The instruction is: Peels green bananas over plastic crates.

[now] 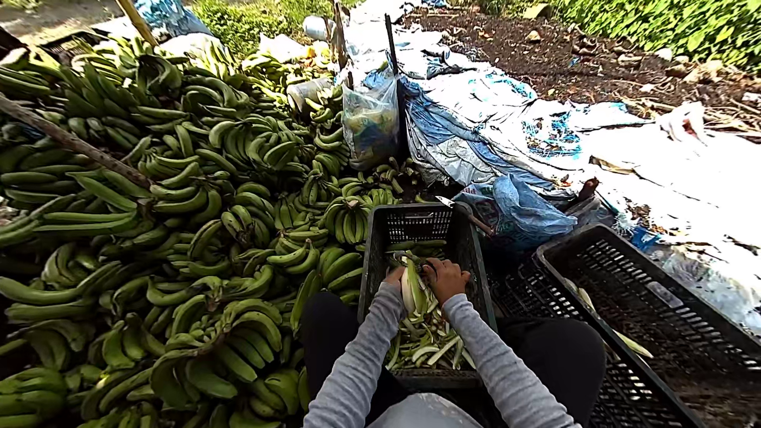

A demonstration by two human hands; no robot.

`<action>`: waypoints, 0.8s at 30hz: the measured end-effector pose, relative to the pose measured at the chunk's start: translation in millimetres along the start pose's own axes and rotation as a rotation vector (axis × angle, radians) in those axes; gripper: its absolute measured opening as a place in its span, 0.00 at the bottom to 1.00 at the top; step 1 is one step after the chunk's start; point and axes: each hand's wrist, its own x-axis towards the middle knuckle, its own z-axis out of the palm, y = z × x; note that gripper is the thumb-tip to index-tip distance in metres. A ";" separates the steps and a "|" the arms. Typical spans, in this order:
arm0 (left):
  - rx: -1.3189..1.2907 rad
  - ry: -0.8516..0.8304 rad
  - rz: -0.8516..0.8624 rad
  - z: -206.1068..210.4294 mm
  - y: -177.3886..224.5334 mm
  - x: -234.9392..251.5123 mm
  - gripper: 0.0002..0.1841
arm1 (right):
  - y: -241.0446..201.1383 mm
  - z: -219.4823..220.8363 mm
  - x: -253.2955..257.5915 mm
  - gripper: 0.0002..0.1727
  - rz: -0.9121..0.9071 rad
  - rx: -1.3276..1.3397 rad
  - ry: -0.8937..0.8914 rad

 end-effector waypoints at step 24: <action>-0.399 0.057 -0.046 -15.5 -7.4 -2.2 0.28 | 43.0 -34.2 13.2 0.28 -0.026 0.071 -0.162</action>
